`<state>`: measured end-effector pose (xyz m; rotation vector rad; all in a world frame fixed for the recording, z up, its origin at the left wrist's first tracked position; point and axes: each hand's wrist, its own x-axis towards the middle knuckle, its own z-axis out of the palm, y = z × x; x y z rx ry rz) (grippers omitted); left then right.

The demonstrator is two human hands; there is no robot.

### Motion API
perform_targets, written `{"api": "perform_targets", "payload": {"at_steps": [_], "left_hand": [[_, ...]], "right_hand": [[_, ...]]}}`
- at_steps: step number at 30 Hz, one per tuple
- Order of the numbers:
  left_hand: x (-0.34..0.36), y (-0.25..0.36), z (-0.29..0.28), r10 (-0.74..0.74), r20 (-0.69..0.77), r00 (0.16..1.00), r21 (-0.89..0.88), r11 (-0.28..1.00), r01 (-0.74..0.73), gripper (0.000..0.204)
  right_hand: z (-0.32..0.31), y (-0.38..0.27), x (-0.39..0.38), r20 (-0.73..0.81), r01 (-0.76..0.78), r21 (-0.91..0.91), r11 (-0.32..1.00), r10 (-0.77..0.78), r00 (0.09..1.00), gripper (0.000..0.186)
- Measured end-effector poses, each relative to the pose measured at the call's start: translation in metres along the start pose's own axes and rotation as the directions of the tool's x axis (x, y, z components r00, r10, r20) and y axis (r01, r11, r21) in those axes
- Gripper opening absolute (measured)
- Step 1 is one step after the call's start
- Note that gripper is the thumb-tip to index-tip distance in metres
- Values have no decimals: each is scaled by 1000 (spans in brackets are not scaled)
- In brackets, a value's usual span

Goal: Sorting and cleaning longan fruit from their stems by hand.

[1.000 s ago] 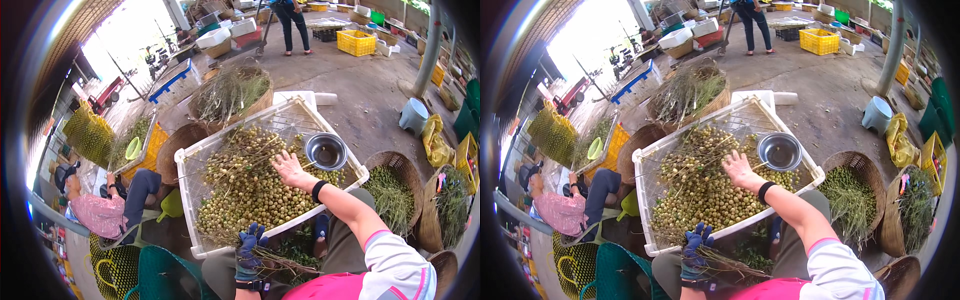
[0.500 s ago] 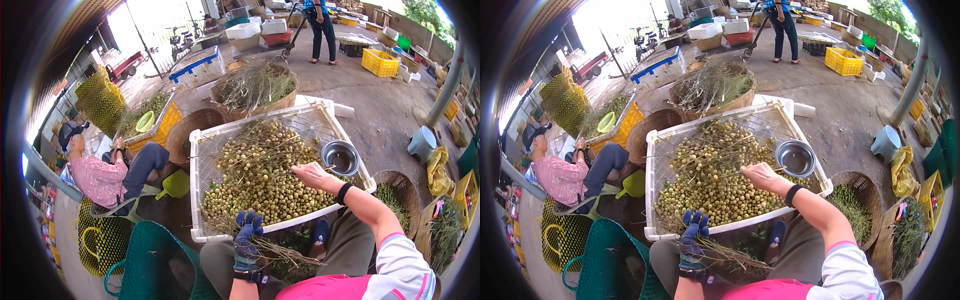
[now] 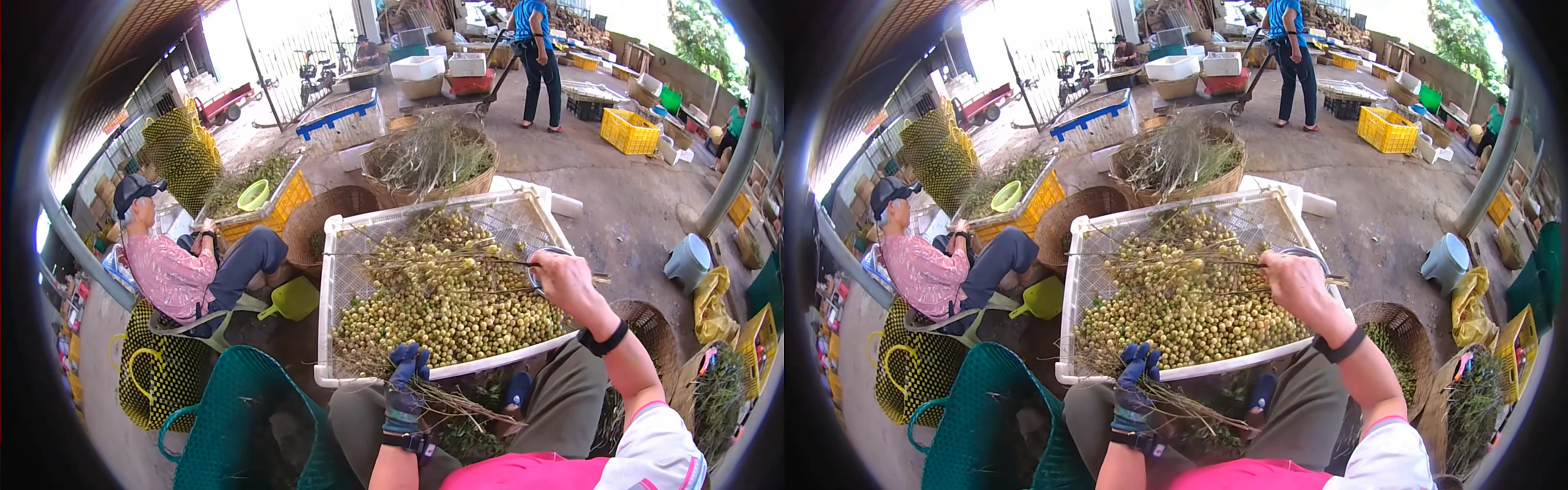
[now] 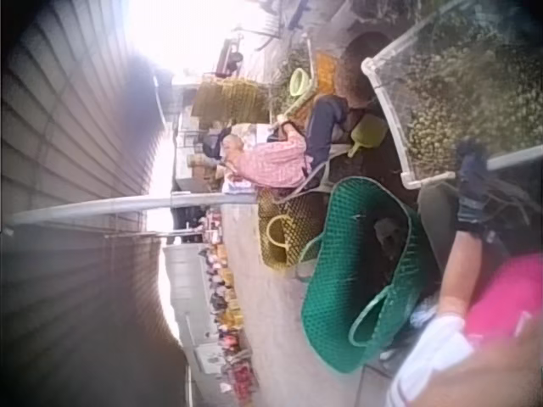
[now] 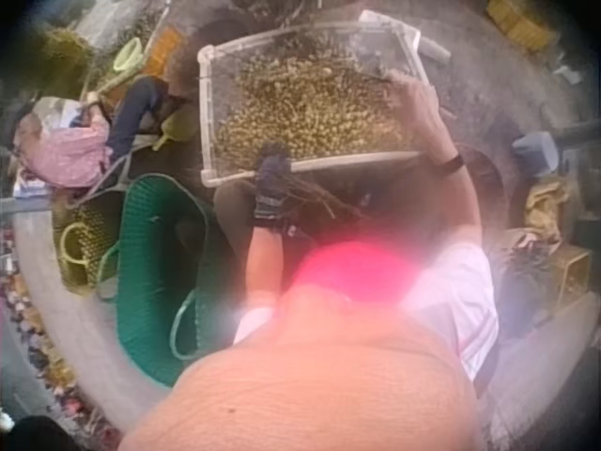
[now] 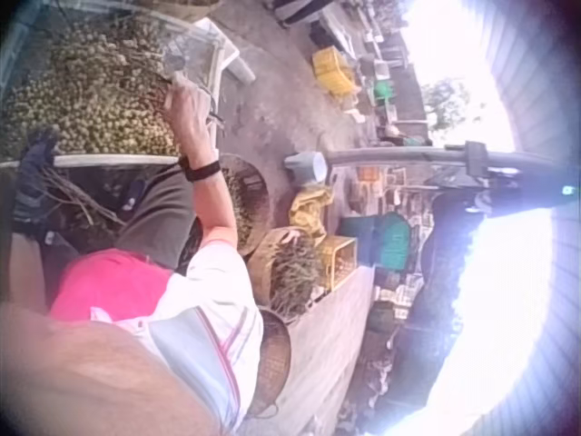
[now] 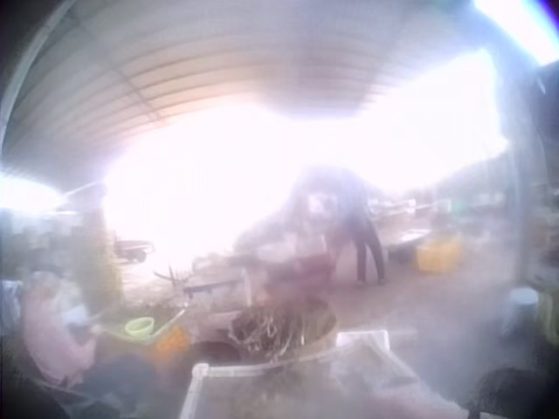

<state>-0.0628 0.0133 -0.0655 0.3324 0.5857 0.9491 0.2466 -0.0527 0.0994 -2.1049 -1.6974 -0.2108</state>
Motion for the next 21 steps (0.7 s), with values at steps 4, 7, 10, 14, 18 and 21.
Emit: {"api": "perform_targets", "payload": {"at_steps": [4,7,10,14,18,21], "left_hand": [[2,-4,-1,-3,12,1000,-9,1000,3,28],[2,-6,5,4,-1,1000,0,1000,-4,27],[3,-9,11,-27,9,1000,-14,1000,27,27],[2,-11,27,-112,82,990,46,993,109,30],[5,-10,42,-104,136,985,187,979,78,31],[6,-11,61,-97,161,982,326,945,40,37]], "right_hand": [[-36,4,-13,-80,-223,149,963,237,968,11],[-36,18,-22,-120,-269,369,889,333,935,9],[12,27,-31,65,-376,721,582,483,873,7],[60,28,-46,262,-418,810,411,383,886,15],[73,4,-63,354,-441,880,176,378,856,18],[91,-11,-81,431,-469,883,10,378,819,17]]}}
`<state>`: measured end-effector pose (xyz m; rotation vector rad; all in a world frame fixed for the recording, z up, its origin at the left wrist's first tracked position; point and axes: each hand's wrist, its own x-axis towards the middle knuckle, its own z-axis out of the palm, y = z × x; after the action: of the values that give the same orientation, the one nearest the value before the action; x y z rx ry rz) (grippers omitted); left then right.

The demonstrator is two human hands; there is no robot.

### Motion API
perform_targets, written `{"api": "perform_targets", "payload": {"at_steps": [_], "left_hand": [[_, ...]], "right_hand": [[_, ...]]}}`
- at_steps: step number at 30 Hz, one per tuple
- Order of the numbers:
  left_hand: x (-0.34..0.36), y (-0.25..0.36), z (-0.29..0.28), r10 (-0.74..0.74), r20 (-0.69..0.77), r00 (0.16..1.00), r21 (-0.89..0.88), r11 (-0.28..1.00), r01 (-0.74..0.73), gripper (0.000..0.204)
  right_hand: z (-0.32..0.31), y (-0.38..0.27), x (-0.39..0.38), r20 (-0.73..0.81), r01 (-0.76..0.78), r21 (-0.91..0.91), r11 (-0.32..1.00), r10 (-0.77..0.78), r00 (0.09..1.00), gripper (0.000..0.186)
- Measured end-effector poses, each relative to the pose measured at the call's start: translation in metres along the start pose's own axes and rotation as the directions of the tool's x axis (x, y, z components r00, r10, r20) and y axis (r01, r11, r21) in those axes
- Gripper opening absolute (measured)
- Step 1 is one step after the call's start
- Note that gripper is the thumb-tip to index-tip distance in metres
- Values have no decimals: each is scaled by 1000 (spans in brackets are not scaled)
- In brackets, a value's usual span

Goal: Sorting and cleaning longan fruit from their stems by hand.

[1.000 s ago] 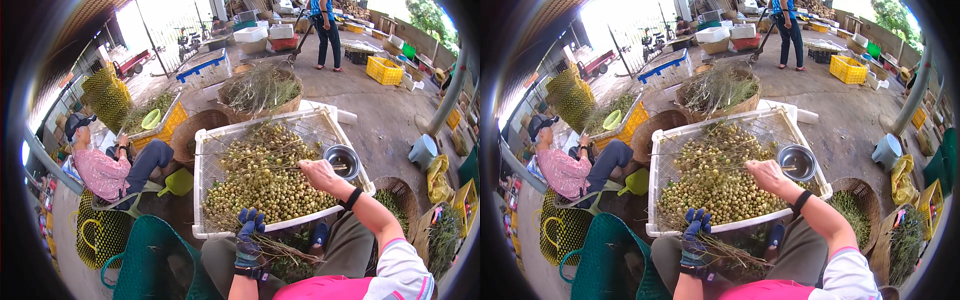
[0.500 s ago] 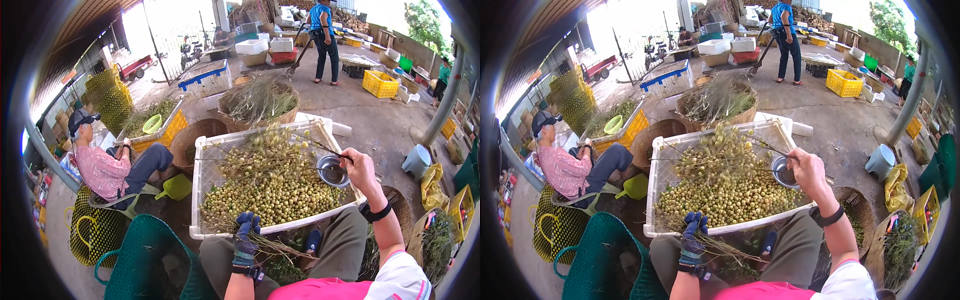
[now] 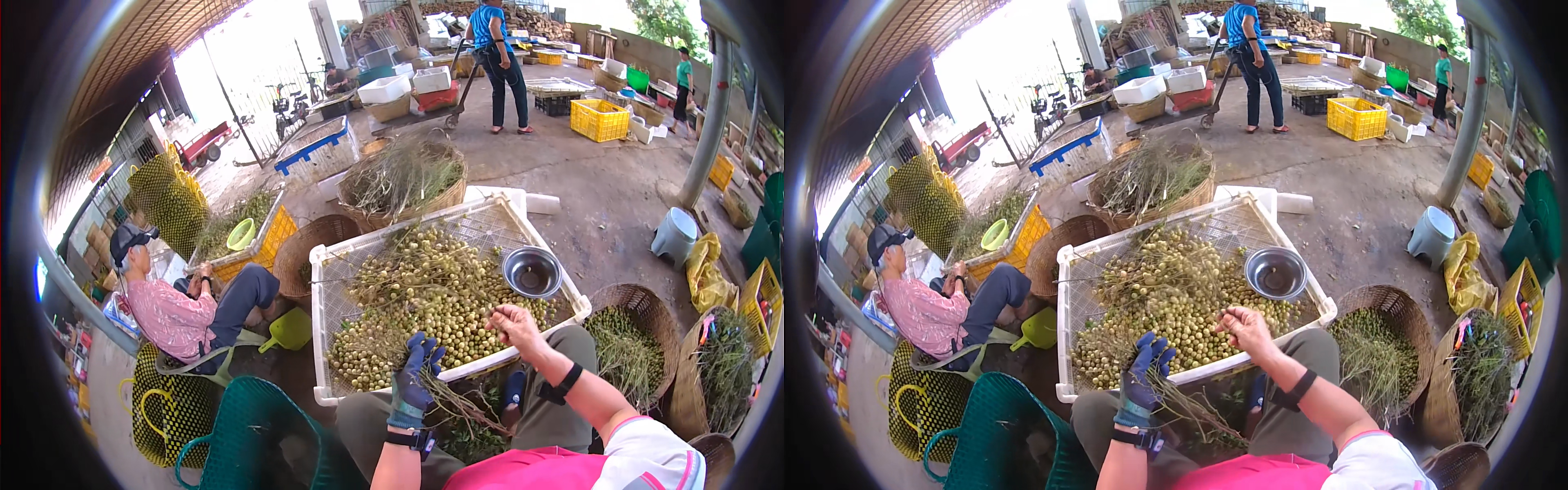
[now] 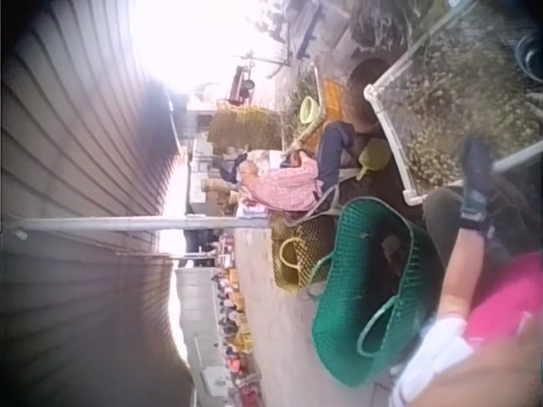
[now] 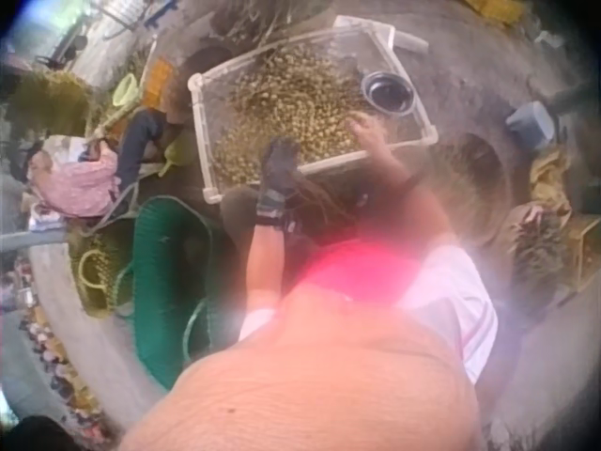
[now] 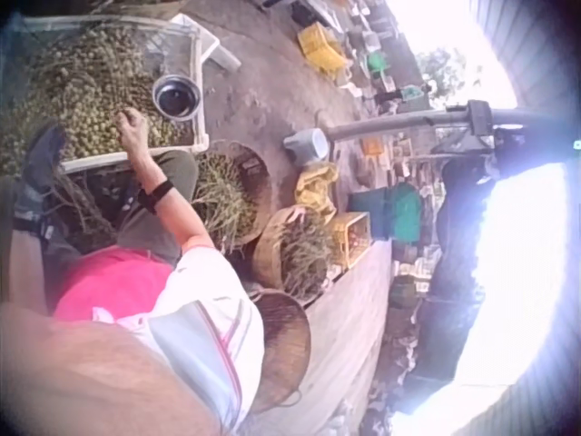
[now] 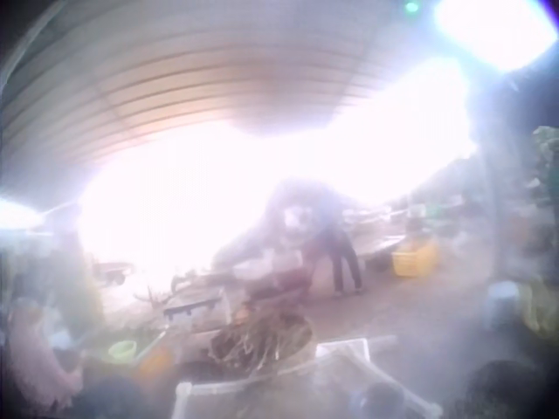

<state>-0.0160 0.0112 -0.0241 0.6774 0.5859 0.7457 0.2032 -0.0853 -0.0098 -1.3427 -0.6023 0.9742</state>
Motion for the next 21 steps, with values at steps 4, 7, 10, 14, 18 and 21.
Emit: {"api": "perform_targets", "payload": {"at_steps": [4,7,10,14,18,21], "left_hand": [[13,1,20,3,-6,1000,92,996,-3,43],[19,-5,21,8,-20,1000,183,983,-5,49],[22,-6,27,-30,-43,999,223,974,39,53],[23,-11,23,-59,-40,997,217,974,66,53],[28,-21,6,109,-151,983,311,949,-57,38],[22,-16,28,44,-249,968,417,907,66,33]], "right_hand": [[25,20,-22,-25,-24,54,998,25,999,22],[48,26,-37,-32,47,86,995,-44,999,21],[59,33,-50,-57,82,23,996,-80,995,26],[71,35,-69,-21,151,-372,916,-171,985,43],[84,44,-88,40,225,-450,864,-232,972,52],[78,61,-84,34,303,-518,800,-335,942,55]]}}
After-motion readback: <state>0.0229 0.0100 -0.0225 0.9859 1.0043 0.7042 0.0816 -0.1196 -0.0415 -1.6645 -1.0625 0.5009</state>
